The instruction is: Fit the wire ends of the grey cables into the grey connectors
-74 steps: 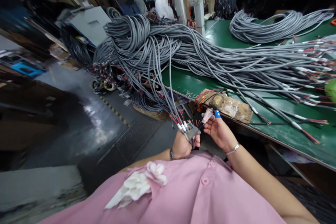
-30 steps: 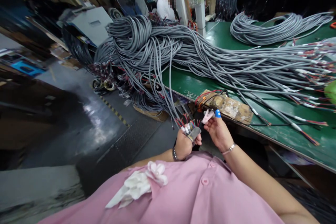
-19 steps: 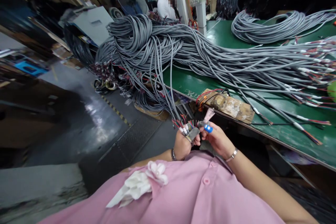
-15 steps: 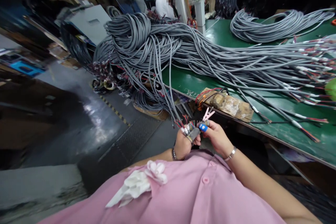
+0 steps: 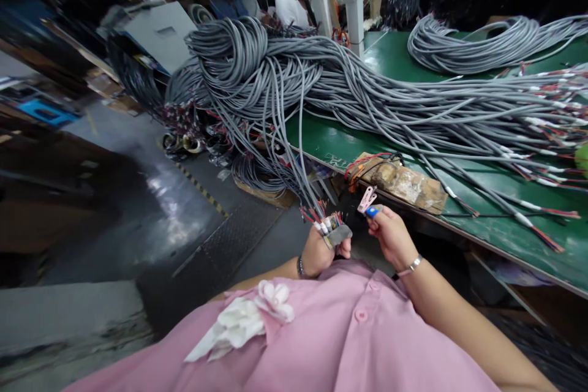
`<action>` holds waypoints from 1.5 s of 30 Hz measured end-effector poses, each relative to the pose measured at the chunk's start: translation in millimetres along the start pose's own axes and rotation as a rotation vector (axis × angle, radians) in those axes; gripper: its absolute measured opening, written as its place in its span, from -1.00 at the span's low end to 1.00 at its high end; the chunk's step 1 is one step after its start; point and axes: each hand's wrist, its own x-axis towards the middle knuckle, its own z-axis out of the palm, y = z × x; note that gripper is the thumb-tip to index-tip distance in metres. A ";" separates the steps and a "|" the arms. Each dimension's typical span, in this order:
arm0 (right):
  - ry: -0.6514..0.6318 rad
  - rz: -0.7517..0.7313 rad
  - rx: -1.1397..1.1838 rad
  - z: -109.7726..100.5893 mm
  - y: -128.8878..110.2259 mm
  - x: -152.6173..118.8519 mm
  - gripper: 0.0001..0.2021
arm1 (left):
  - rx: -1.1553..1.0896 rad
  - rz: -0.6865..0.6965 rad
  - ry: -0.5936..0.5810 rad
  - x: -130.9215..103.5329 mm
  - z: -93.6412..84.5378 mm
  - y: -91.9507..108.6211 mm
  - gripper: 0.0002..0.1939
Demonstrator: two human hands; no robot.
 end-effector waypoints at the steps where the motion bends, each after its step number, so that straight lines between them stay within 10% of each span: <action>1: -0.006 0.028 0.055 -0.7 -1.9 2.1 -0.79 | -0.022 0.008 0.018 1.0 1.0 0.2 -0.60; 6: -0.190 0.064 0.046 6.2 -17.0 5.1 -0.64 | -0.133 0.041 0.060 9.5 9.8 4.1 -0.68; 12: 0.060 -0.282 -0.259 8.3 -15.1 10.5 -0.62 | -0.105 -0.001 0.054 16.8 20.3 8.6 -0.63; 28: -0.081 -0.008 0.187 9.3 -7.0 22.7 -0.54 | -0.069 -0.011 0.035 22.0 23.2 -2.1 -0.63; 45: -0.300 0.219 0.478 -46.1 -3.2 -22.5 -0.41 | 0.168 -0.020 0.042 33.5 2.1 -46.4 -0.63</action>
